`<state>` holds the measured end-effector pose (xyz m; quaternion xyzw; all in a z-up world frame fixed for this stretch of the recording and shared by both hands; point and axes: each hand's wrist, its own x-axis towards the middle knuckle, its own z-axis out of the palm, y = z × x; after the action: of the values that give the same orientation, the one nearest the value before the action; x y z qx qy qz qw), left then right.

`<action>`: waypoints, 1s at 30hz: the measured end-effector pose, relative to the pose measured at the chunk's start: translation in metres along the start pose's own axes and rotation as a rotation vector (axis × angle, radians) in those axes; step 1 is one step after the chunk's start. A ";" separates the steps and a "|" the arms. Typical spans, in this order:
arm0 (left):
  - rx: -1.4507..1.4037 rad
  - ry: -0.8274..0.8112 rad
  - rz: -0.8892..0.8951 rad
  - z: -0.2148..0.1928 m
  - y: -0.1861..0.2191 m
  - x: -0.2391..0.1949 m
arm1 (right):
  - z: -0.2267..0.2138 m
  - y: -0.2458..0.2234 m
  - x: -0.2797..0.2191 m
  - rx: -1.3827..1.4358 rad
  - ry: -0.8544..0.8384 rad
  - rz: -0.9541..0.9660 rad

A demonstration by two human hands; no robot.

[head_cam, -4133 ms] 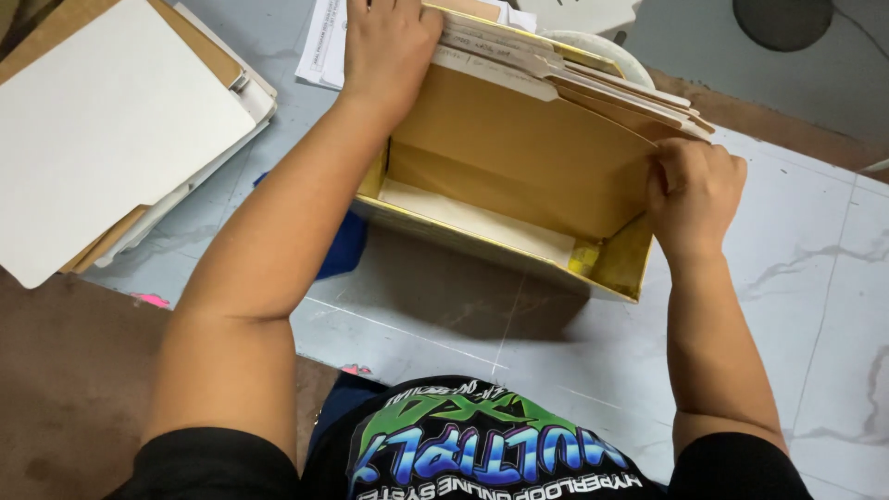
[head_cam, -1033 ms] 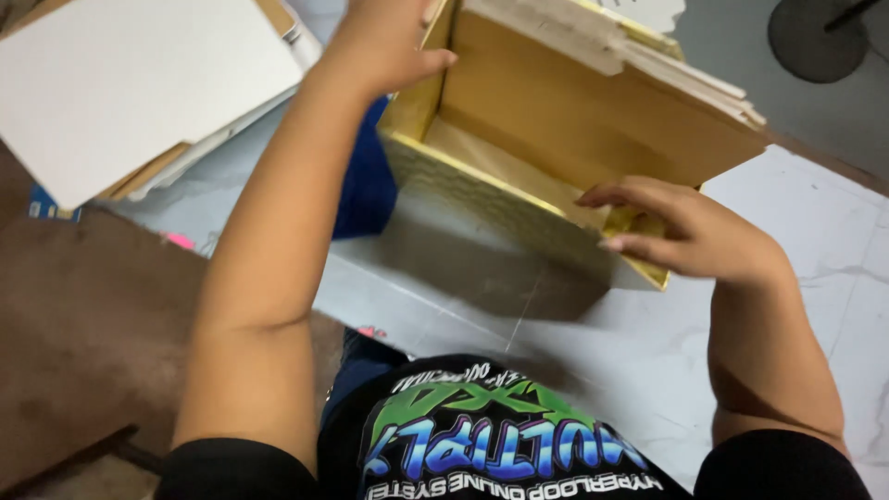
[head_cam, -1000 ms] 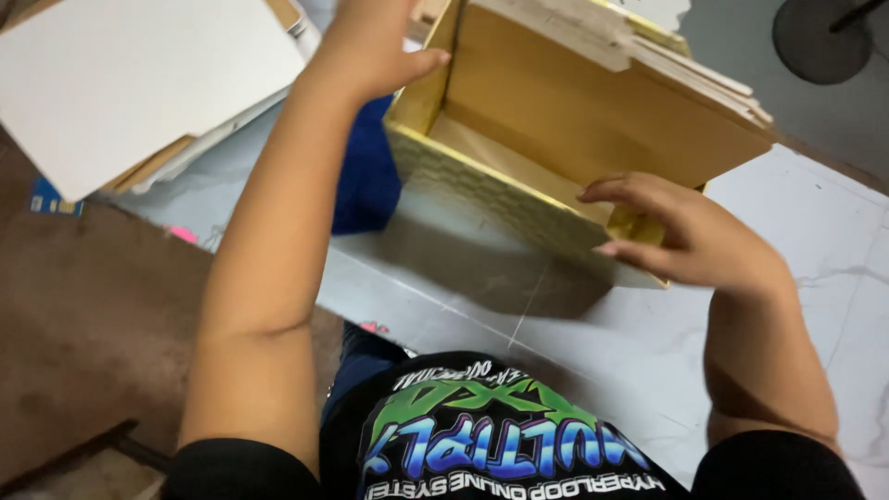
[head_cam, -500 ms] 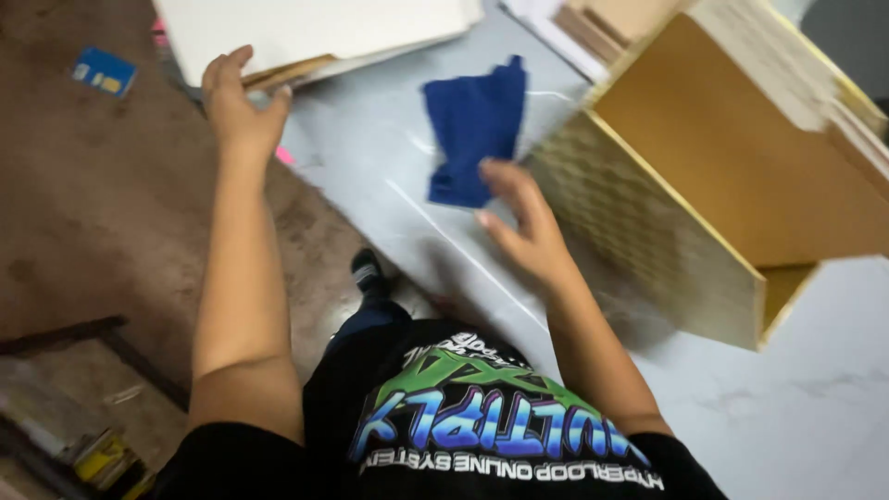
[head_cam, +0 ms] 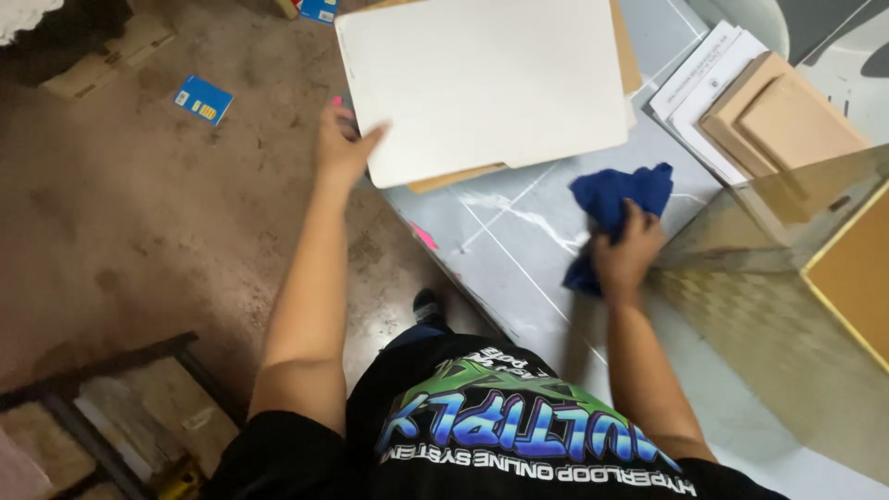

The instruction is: The person wipes the surface of file folders with a blue cloth and places them into a gold-colored box. This process is repeated for multiple folders, alternating between wiping and stacking them inside the box.

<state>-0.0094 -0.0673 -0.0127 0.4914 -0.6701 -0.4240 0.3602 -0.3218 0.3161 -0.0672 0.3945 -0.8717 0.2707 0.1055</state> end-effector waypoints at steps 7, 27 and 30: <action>-0.251 -0.215 -0.141 -0.012 0.051 -0.032 | -0.077 -0.061 0.083 0.509 0.232 0.078; -0.517 -0.263 -0.143 0.025 -0.007 -0.053 | 0.081 -0.350 0.174 0.179 -0.278 -0.780; -0.549 -0.253 -0.215 0.022 0.001 -0.057 | 0.096 -0.292 0.215 0.171 -0.255 -0.551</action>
<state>-0.0152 -0.0075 -0.0244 0.3873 -0.5144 -0.6821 0.3465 -0.2447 -0.0311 0.0517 0.6540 -0.7124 0.2528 0.0310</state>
